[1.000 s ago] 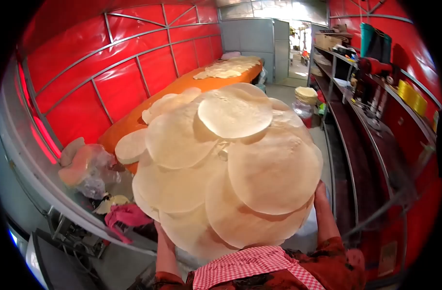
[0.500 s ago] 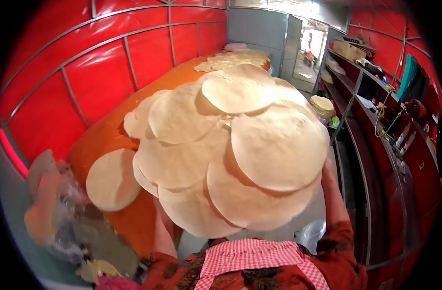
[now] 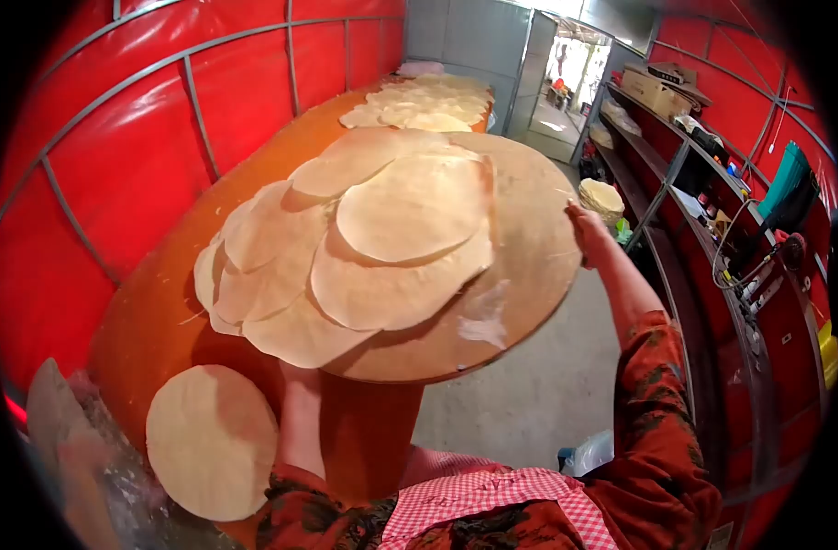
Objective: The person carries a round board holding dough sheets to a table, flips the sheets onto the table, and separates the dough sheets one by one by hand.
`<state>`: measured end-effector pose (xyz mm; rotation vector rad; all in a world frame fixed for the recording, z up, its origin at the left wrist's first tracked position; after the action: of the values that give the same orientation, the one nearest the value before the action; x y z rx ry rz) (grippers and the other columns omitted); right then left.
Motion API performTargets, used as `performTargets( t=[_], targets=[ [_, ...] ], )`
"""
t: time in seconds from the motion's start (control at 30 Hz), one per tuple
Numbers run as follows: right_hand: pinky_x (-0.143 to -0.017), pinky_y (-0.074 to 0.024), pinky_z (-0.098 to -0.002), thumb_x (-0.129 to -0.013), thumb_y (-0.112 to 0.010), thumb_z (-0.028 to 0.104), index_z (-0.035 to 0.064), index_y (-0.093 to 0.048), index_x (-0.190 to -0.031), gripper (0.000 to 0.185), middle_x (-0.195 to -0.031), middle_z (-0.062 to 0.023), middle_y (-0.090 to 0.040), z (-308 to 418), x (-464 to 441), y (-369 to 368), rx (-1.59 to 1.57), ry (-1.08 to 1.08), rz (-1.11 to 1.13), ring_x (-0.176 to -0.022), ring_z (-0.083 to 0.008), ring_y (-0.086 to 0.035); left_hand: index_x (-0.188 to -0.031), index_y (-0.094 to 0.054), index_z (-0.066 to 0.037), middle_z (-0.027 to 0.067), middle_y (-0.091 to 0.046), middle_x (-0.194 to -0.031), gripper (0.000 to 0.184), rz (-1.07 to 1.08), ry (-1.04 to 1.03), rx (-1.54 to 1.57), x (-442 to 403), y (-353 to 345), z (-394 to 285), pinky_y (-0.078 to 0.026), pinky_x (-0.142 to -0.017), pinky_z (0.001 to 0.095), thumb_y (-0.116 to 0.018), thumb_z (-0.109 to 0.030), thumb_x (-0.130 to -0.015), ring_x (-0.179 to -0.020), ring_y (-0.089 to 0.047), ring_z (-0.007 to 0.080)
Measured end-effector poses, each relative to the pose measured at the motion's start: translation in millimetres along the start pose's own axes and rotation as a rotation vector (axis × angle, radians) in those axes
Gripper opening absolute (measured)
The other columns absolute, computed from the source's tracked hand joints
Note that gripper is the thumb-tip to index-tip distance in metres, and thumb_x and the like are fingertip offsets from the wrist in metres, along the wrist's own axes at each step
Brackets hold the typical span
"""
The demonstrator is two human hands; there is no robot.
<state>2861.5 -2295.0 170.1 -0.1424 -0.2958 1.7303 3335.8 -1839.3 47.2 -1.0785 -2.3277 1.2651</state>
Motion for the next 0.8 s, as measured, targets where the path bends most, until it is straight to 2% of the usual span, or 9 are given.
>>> performTargets(
  t=[0.03,0.1,0.23,0.37,0.63,0.7,0.73,0.77,0.8],
  targets=[
    [-0.071,-0.0507,-0.0297,-0.090,-0.059,0.027,0.0030,-0.064,-0.093,0.025,-0.081,-0.0070,-0.066,13,9,17,-0.033,-0.024,0.007,-0.071,-0.0194,-0.062,-0.130,-0.044,-0.004,0.0084,-0.049,-0.131,0.046,-0.255,0.015,0.008,-17,42,35,-0.040,-0.100,0.0362,-0.044,-0.034,-0.094,-0.116,-0.049,0.0228],
    [-0.074,-0.0510,-0.0322,-0.090,-0.058,0.028,0.0006,-0.062,-0.102,0.030,-0.088,-0.0093,-0.068,48,42,47,0.155,0.016,-0.095,-0.075,-0.0207,-0.064,-0.129,-0.045,-0.005,0.0087,-0.050,-0.130,0.046,-0.223,0.063,-0.136,20,-34,35,-0.040,-0.099,0.0365,-0.046,-0.034,-0.093,-0.116,-0.049,0.0226],
    [-0.072,-0.0521,-0.0355,-0.088,-0.061,0.027,0.0002,-0.064,-0.099,0.029,-0.088,-0.0108,-0.068,122,109,140,0.212,-0.141,-0.152,-0.072,-0.0220,-0.065,-0.126,-0.046,-0.003,0.0100,-0.051,-0.127,0.047,-0.345,0.566,0.076,81,-76,77,-0.041,-0.097,0.0397,-0.046,-0.037,-0.093,-0.114,-0.051,0.0255],
    [-0.068,-0.0529,-0.0349,-0.088,-0.060,0.029,0.0001,-0.063,-0.102,0.032,-0.088,-0.0115,-0.068,165,222,187,0.266,-0.111,-0.329,-0.072,-0.0213,-0.065,-0.127,-0.045,-0.003,0.0095,-0.052,-0.126,0.046,-0.239,0.757,0.210,128,-109,79,-0.042,-0.096,0.0403,-0.047,-0.035,-0.093,-0.112,-0.051,0.0259],
    [-0.083,-0.0520,-0.0426,-0.085,-0.052,0.021,-0.0001,-0.060,-0.111,0.034,-0.102,-0.0165,-0.066,97,477,255,-0.072,-0.379,-0.519,-0.087,-0.0273,-0.066,-0.121,-0.050,0.000,0.0125,-0.057,-0.117,0.041,-0.122,0.673,-0.144,168,-179,28,-0.044,-0.092,0.0395,-0.047,-0.027,-0.089,-0.106,-0.055,0.0266],
    [-0.083,-0.0511,-0.0450,-0.084,-0.052,0.022,0.0007,-0.061,-0.107,0.032,-0.101,-0.0154,-0.067,52,565,247,-0.121,-0.397,-0.555,-0.086,-0.0273,-0.066,-0.119,-0.052,-0.001,0.0130,-0.058,-0.119,0.043,0.252,0.634,-0.153,148,-159,41,-0.042,-0.097,0.0399,-0.047,-0.030,-0.088,-0.109,-0.055,0.0267],
    [-0.080,-0.0513,-0.0457,-0.084,-0.051,0.022,0.0020,-0.063,-0.101,0.029,-0.096,-0.0135,-0.067,20,612,245,-0.187,-0.392,-0.651,-0.081,-0.0263,-0.066,-0.121,-0.049,0.002,0.0144,-0.058,-0.117,0.051,0.308,0.765,-0.131,164,-186,33,-0.042,-0.095,0.0407,-0.045,-0.035,-0.086,-0.107,-0.055,0.0270],
    [-0.074,-0.0516,-0.0447,-0.081,-0.054,0.025,0.0035,-0.064,-0.095,0.027,-0.090,-0.0124,-0.067,-28,659,279,0.011,-0.318,-0.678,-0.073,-0.0246,-0.066,-0.118,-0.052,-0.001,0.0163,-0.057,-0.120,0.042,0.641,0.961,0.066,169,-199,33,-0.041,-0.098,0.0409,-0.046,-0.029,-0.088,-0.109,-0.055,0.0268],
    [-0.069,-0.0516,-0.0431,-0.076,-0.059,0.031,0.0046,-0.063,-0.090,0.030,-0.083,-0.0097,-0.066,-65,708,282,-0.013,-0.404,-0.821,-0.066,-0.0228,-0.063,-0.119,-0.052,0.000,0.0150,-0.058,-0.118,0.042,1.041,0.326,-0.592,171,-199,39,-0.042,-0.096,0.0402,-0.046,-0.029,-0.088,-0.105,-0.057,0.0264]
  ],
)
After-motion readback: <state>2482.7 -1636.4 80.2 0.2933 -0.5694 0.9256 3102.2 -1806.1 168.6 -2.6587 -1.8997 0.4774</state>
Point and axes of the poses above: each hand's wrist, its own x-axis away from the middle knuckle, its own y-axis out of the back of the hand, z = x × y, the point moved 2 cm from there along -x, towards the middle knuckle
